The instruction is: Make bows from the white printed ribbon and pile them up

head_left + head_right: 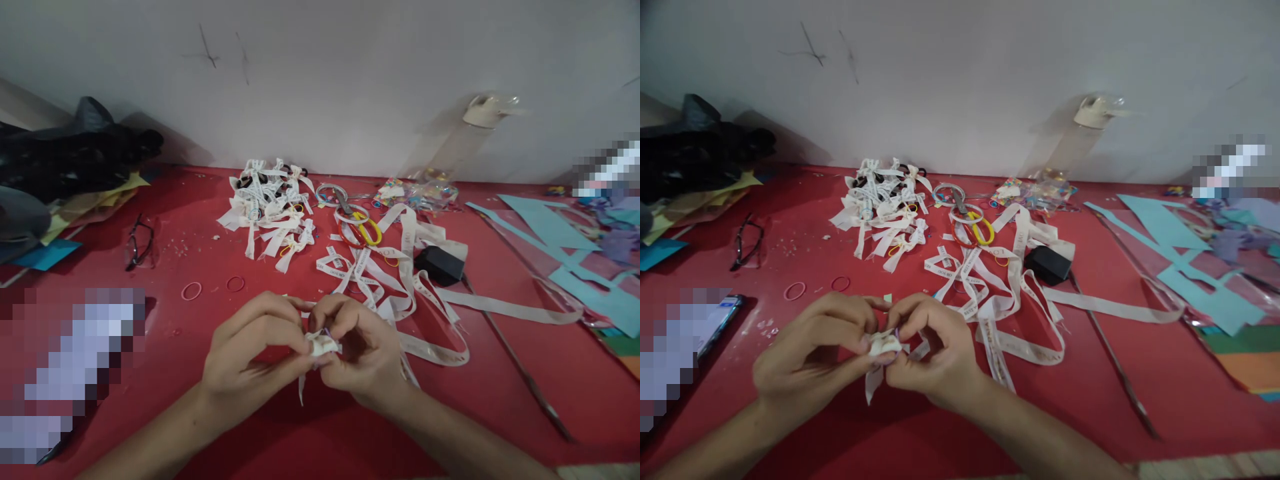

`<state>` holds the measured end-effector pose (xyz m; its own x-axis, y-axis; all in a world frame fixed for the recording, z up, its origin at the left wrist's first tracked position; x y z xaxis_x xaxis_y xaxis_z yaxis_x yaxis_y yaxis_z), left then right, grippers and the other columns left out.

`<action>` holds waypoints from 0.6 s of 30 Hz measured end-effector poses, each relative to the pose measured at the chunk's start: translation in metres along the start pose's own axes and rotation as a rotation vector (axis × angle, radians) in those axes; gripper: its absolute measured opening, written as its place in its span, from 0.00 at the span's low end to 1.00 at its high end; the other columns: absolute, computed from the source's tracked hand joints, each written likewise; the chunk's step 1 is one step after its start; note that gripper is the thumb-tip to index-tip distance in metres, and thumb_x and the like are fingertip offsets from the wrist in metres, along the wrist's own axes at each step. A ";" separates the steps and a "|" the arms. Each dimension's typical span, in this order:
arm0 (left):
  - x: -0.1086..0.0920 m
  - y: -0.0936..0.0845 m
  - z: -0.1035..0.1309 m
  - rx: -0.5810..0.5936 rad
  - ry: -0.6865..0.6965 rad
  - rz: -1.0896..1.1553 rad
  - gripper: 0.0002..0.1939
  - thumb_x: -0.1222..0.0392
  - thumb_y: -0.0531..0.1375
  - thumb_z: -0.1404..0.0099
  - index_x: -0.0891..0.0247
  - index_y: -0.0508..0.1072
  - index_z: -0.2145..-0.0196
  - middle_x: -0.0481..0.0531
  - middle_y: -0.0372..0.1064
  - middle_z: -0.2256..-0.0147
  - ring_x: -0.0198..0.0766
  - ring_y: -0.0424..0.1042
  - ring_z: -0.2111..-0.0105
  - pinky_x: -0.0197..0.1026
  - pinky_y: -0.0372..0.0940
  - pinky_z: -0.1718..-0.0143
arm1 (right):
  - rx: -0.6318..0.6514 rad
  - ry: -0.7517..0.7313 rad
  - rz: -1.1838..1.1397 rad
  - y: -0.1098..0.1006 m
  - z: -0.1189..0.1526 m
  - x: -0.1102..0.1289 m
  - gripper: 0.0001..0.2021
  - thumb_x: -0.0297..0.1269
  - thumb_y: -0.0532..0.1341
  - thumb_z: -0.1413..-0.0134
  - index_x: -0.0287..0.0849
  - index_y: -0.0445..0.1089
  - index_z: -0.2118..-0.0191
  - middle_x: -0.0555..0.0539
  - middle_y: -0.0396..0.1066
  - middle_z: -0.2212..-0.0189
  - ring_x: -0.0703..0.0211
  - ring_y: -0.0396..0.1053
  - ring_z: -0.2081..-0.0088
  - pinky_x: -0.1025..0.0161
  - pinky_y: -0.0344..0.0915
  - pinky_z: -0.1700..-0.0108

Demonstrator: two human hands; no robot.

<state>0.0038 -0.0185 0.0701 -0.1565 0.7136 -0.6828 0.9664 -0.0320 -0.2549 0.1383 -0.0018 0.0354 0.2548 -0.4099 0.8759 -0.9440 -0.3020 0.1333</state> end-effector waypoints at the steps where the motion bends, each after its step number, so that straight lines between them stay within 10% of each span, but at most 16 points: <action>1: 0.001 0.000 0.000 0.003 -0.018 0.000 0.10 0.70 0.67 0.44 0.60 0.71 0.66 0.46 0.66 0.71 0.32 0.70 0.71 0.46 0.74 0.59 | 0.004 0.001 -0.001 0.000 0.000 0.000 0.13 0.21 0.65 0.60 0.45 0.62 0.73 0.50 0.67 0.71 0.62 0.69 0.69 0.61 0.69 0.62; 18: -0.004 -0.002 -0.006 0.150 0.051 -0.055 0.02 0.66 0.62 0.37 0.61 0.72 0.66 0.47 0.67 0.71 0.31 0.71 0.71 0.45 0.73 0.54 | 0.074 -0.078 0.070 -0.001 -0.002 0.006 0.15 0.20 0.65 0.63 0.45 0.61 0.73 0.51 0.69 0.71 0.63 0.68 0.70 0.65 0.66 0.68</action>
<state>0.0038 -0.0174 0.0778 -0.1938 0.7520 -0.6301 0.9148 -0.0935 -0.3929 0.1407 -0.0022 0.0413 0.2074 -0.4972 0.8425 -0.9427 -0.3318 0.0363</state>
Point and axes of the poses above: each hand's wrist, its own z-axis away from the middle knuckle, its own y-axis out of the palm, x = y × z, the point moved 5 cm from there along -z, towards the middle knuckle
